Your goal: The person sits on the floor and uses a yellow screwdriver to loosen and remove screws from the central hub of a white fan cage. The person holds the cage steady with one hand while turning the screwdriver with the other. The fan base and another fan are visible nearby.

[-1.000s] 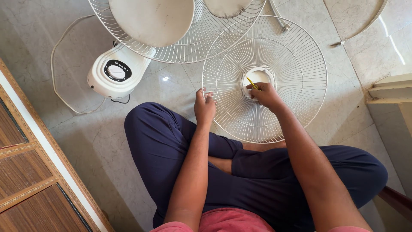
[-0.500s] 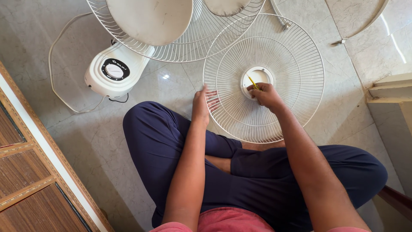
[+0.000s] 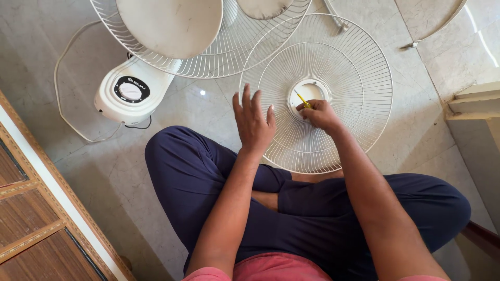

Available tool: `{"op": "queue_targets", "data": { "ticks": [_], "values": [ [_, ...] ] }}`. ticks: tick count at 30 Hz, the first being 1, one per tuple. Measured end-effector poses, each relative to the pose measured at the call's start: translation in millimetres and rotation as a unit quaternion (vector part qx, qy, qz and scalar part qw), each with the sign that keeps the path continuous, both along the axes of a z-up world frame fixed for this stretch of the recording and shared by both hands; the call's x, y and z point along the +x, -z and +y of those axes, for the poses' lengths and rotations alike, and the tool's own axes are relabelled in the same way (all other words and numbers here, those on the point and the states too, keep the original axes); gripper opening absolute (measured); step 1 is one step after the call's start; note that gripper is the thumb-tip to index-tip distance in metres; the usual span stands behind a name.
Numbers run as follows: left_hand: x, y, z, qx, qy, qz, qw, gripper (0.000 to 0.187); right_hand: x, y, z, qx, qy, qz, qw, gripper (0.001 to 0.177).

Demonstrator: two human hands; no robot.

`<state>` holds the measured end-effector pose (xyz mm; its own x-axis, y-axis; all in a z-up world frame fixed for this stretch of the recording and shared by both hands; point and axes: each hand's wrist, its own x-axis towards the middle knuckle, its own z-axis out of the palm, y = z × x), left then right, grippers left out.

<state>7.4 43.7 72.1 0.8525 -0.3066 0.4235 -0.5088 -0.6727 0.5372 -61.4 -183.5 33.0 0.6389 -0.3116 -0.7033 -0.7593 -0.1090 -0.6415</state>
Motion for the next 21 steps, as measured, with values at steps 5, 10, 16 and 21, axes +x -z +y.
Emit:
{"op": "queue_targets", "data": {
  "ticks": [5,10,16,21],
  "values": [
    [7,17,5,-0.081,-0.034,0.107,0.990,0.065,-3,-1,1,-0.051,-0.032,0.012,0.998,0.023],
    [7,45,8,-0.191,-0.119,0.160,0.961,0.064,-1,1,2,-0.070,-0.045,0.021,0.996,0.022],
    [24,70,16,-0.258,-0.124,0.478,0.831,0.022,-4,5,4,-0.066,-0.037,0.028,0.997,0.021],
    [19,62,15,-0.253,-0.113,0.460,0.843,0.025,-3,-5,4,-0.052,-0.034,0.003,0.998,0.028]
  ]
}}
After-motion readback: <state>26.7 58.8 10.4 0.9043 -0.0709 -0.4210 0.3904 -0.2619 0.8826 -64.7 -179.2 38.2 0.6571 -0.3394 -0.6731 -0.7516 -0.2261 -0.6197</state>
